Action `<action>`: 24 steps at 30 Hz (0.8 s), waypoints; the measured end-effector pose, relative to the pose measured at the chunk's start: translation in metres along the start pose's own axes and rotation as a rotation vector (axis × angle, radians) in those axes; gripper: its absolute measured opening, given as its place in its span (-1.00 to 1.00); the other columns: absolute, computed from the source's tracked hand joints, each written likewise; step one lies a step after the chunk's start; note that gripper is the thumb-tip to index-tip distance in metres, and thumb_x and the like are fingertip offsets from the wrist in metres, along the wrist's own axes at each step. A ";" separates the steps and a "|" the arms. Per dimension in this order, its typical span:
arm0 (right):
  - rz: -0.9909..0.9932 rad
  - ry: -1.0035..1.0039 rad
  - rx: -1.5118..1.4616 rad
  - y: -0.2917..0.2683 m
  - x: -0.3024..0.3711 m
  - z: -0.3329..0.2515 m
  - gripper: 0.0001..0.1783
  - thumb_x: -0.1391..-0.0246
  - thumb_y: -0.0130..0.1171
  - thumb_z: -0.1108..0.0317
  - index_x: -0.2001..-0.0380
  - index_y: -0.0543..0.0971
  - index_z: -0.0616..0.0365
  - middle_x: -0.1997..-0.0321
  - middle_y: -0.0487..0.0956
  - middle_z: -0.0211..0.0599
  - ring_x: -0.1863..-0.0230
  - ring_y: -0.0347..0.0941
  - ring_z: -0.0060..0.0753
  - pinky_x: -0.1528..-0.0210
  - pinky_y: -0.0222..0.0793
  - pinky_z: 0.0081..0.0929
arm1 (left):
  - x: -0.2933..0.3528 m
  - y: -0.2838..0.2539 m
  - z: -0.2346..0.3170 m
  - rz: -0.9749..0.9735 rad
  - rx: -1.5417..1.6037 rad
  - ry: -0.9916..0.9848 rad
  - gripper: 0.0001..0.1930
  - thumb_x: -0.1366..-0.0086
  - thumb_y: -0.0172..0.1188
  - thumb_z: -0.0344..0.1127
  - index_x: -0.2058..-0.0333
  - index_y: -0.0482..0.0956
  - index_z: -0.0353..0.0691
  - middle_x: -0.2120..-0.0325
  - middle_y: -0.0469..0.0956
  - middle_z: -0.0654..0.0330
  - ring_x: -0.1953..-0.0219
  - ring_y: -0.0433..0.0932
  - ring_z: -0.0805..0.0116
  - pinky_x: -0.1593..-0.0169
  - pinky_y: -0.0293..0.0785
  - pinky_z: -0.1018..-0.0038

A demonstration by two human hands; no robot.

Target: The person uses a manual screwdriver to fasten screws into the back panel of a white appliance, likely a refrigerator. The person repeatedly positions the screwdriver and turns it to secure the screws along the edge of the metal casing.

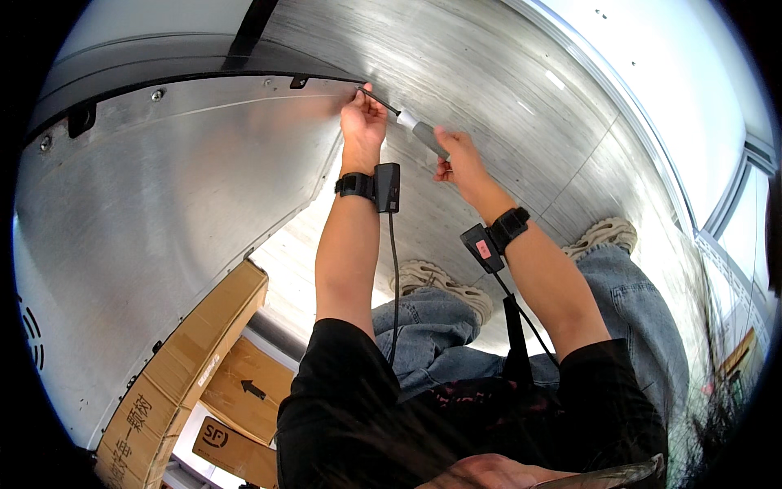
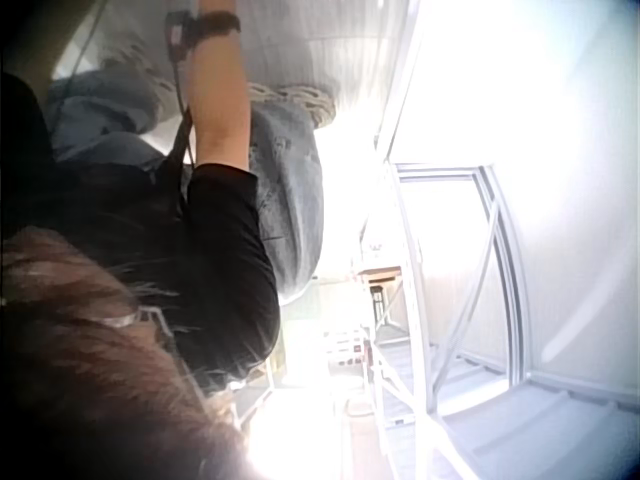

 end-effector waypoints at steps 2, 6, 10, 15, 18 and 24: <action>0.033 -0.046 0.073 0.004 0.004 0.001 -0.40 -0.20 -0.15 -0.13 0.30 0.43 0.31 0.67 0.31 -0.43 0.73 0.22 -0.54 0.60 0.31 -0.49 | 0.000 -0.001 0.001 0.003 0.000 0.001 -0.85 -0.36 -0.11 -0.35 0.22 0.42 -0.23 0.34 0.54 0.26 0.48 0.34 0.56 0.39 0.36 0.60; -0.171 0.090 0.001 -0.005 0.012 -0.008 -0.46 -0.20 -0.12 -0.12 0.34 0.44 0.23 0.63 0.29 -0.45 0.66 0.23 -0.57 0.53 0.29 -0.50 | -0.006 -0.007 0.001 -0.023 0.048 -0.002 -0.86 -0.36 -0.11 -0.34 0.23 0.42 -0.22 0.34 0.54 0.26 0.49 0.33 0.58 0.41 0.35 0.61; -0.211 0.159 -0.011 -0.009 0.008 -0.015 -0.54 -0.18 -0.02 -0.05 0.34 0.44 0.22 0.60 0.30 -0.45 0.64 0.23 -0.58 0.53 0.27 -0.51 | -0.004 -0.003 0.000 -0.003 0.076 -0.004 -0.83 -0.37 -0.11 -0.33 0.23 0.44 -0.25 0.35 0.53 0.26 0.47 0.35 0.56 0.39 0.36 0.61; -0.110 0.008 0.160 -0.003 0.005 -0.008 -0.53 -0.16 0.00 -0.07 0.31 0.42 0.20 0.59 0.32 -0.46 0.62 0.24 -0.59 0.48 0.31 -0.52 | -0.007 -0.006 0.001 0.040 0.069 -0.009 -0.77 -0.38 -0.11 -0.29 0.22 0.48 -0.30 0.41 0.52 0.28 0.45 0.36 0.53 0.36 0.37 0.59; -0.119 -0.006 0.119 -0.007 0.004 -0.006 -0.55 -0.14 0.03 -0.07 0.32 0.40 0.16 0.57 0.34 -0.46 0.62 0.24 -0.61 0.46 0.33 -0.52 | -0.004 -0.002 -0.001 0.041 0.076 -0.012 -0.77 -0.37 -0.10 -0.29 0.22 0.47 -0.31 0.43 0.52 0.28 0.45 0.36 0.54 0.36 0.36 0.60; -0.189 0.085 0.056 -0.011 0.006 -0.011 -0.58 -0.13 0.03 -0.08 0.39 0.39 0.08 0.62 0.34 -0.49 0.66 0.21 -0.65 0.48 0.32 -0.54 | -0.007 -0.007 0.001 -0.003 0.060 -0.031 -0.86 -0.35 -0.09 -0.35 0.25 0.45 -0.18 0.40 0.54 0.31 0.49 0.35 0.58 0.39 0.36 0.60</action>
Point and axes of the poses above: each hand's wrist, its own x-axis away from the middle knuckle, its own y-axis out of the palm, z = x × y, the point moved 1 cm from there along -x, towards the middle knuckle
